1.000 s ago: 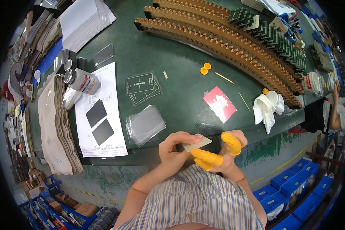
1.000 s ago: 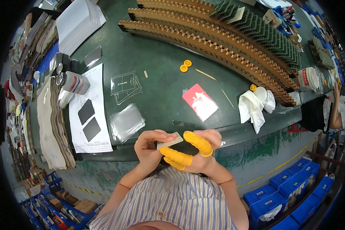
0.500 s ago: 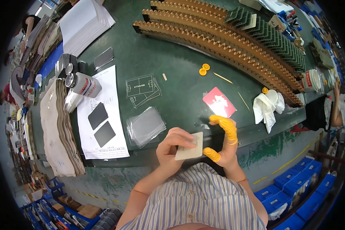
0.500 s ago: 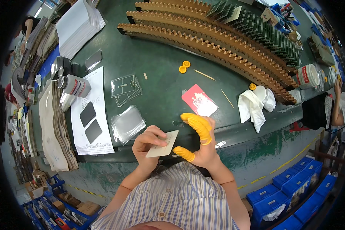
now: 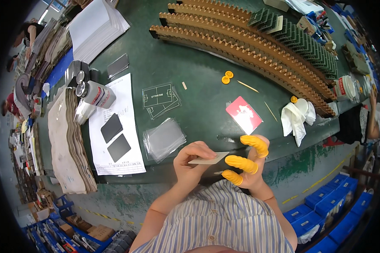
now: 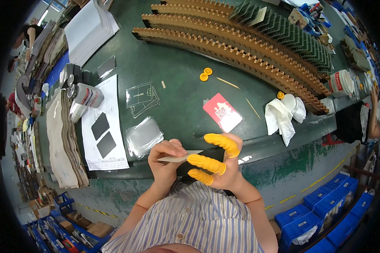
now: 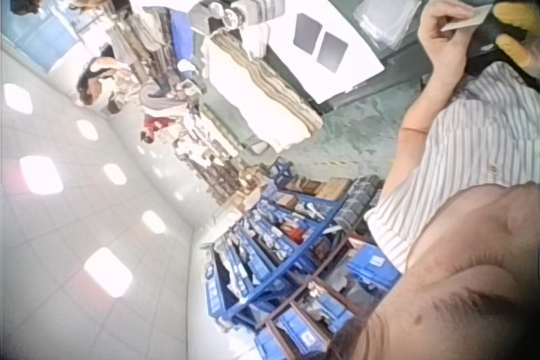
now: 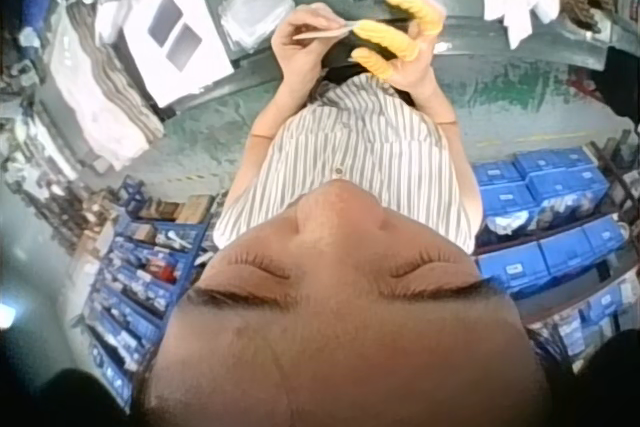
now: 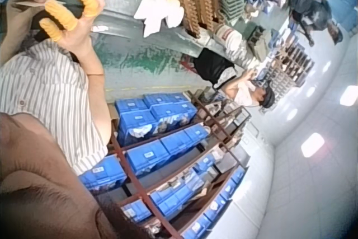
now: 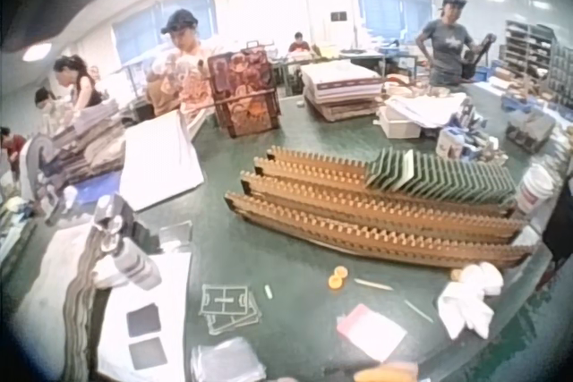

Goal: The person wipes the surface of a small rectangular electronic component with a white cloth while wearing yellow finger cots. They repeatedly turn the component over to clean different sides and edges, then place it on the table and pick up another component to continue the process.

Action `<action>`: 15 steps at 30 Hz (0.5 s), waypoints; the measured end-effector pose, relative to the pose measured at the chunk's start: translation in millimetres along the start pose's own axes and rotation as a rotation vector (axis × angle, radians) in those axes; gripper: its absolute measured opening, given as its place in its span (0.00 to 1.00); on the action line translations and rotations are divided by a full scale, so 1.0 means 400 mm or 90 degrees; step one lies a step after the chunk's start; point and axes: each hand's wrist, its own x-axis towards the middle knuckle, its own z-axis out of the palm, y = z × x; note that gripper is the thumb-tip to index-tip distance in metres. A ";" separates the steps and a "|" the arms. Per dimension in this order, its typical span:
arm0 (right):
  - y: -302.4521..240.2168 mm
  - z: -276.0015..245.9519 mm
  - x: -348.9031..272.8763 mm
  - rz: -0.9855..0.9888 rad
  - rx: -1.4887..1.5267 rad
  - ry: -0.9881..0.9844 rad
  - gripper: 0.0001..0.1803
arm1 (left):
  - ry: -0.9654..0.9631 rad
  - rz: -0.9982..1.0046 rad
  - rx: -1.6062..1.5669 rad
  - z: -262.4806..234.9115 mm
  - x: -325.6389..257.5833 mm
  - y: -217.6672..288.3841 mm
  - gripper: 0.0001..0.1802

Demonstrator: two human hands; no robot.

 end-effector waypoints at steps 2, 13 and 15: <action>0.003 -0.002 -0.007 -0.015 -0.039 -0.027 0.17 | 0.003 -0.001 0.002 0.000 -0.001 0.001 0.12; -0.008 0.002 -0.004 -0.020 -0.082 -0.056 0.13 | 0.004 -0.032 0.011 0.005 -0.003 0.009 0.13; -0.006 0.000 -0.004 -0.026 -0.087 -0.055 0.13 | 0.009 -0.042 0.003 0.005 -0.006 0.008 0.14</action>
